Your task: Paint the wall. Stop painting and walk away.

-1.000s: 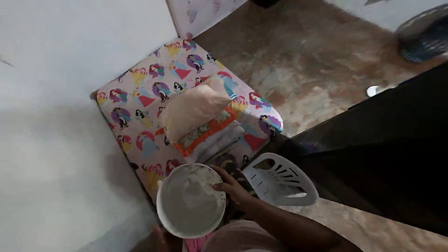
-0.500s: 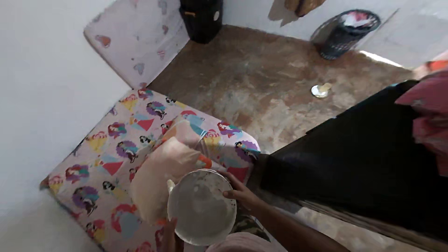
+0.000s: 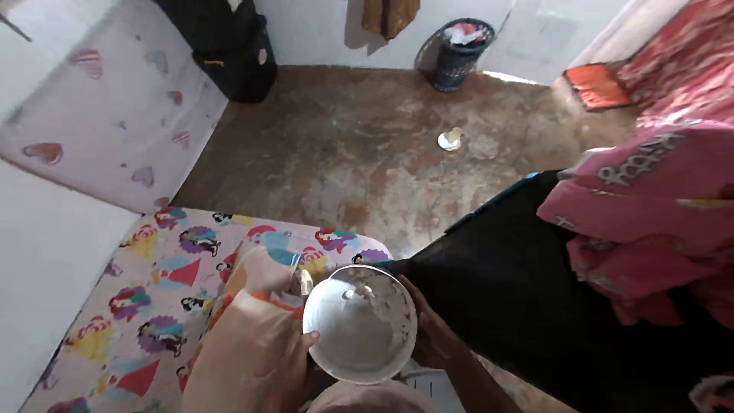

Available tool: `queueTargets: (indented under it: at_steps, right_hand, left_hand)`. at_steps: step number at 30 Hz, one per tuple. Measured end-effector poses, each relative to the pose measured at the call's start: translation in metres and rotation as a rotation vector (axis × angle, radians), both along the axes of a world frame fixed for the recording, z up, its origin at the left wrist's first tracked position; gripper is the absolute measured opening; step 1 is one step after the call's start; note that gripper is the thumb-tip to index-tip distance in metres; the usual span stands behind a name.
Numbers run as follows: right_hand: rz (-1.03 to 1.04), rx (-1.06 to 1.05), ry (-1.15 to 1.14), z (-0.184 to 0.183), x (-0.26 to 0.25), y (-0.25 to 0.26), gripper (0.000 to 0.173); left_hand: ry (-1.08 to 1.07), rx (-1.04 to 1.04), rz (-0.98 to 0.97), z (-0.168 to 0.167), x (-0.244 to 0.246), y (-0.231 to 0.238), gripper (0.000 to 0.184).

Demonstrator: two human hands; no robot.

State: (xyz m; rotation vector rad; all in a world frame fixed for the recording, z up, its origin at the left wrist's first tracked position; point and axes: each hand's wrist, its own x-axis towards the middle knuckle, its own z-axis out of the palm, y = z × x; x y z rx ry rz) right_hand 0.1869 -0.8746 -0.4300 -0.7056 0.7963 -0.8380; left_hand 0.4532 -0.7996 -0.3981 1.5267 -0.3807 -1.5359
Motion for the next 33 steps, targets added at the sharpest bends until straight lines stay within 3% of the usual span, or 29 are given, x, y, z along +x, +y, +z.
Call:
queueTargets:
  at_steps: [3,7,9,13,18,24,27,33]
  right_hand:
    - [-0.121,0.087,0.042,-0.005,-0.014,-0.016,0.104]
    - [-0.276,0.121,0.193,-0.011,-0.015,-0.059,0.079]
    - [-0.357,0.103,0.257,-0.017,-0.012,-0.094,0.066]
    - [-0.487,0.065,0.324,-0.041,-0.01,-0.19,0.051]
    - [-0.613,0.19,0.431,-0.063,-0.013,-0.339,0.04]
    - [-0.675,0.409,0.486,-0.101,-0.031,-0.461,0.036]
    - [-0.793,0.622,0.423,-0.142,-0.051,-0.483,0.04]
    - [-0.872,0.957,0.455,-0.205,-0.11,-0.457,0.046]
  left_hand:
    - [-0.019,0.028,-0.016,-0.006,-0.001,-0.051,0.064]
    - [0.042,0.094,0.054,-0.005,0.001,-0.138,0.044]
    - [0.031,0.066,0.036,-0.012,0.007,-0.185,0.049]
    - [-0.01,0.008,-0.051,-0.017,0.019,-0.298,0.051]
    - [-0.03,-0.065,-0.149,-0.019,0.039,-0.451,0.044]
    - [-0.057,-0.071,-0.168,-0.007,0.038,-0.568,0.054]
    - [-0.025,-0.011,-0.159,-0.012,0.025,-0.618,0.047]
    - [-0.003,0.155,-0.165,-0.024,-0.022,-0.712,0.038]
